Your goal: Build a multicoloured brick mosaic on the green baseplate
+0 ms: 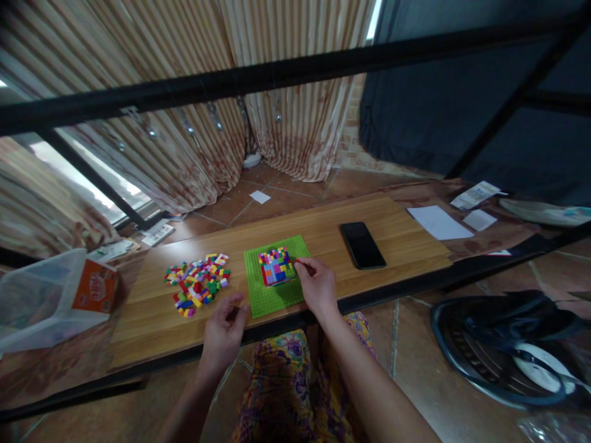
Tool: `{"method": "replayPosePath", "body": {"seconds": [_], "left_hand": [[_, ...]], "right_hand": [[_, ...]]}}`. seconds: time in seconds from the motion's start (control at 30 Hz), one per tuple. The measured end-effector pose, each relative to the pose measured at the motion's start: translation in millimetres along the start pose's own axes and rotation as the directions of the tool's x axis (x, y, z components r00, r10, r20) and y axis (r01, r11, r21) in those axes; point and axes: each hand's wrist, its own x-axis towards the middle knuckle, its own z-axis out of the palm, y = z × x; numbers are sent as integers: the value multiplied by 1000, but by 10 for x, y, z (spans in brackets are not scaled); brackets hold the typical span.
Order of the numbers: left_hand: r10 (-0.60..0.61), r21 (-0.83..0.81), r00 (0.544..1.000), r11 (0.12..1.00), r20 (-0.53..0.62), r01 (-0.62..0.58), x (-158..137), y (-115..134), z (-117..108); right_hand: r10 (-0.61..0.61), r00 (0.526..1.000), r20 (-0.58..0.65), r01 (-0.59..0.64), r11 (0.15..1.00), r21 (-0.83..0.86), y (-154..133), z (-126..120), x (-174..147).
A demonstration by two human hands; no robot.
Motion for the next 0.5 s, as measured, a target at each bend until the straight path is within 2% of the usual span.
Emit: {"method": "replayPosePath", "body": {"seconds": [0.17,0.33,0.5], "left_hand": [[148,118,989,982,11,-148,36,-104,76],[275,180,960,943,48,-279,15,-179,105],[303,226,952,925,51,-306,-2,-177,124]], "right_hand": [[-42,999,-18,40,996,-76,13,181,110],[-122,992,-24,116,977,-181,26,242,103],[-195,981,-19,183,945,-269,75,262,91]]}}
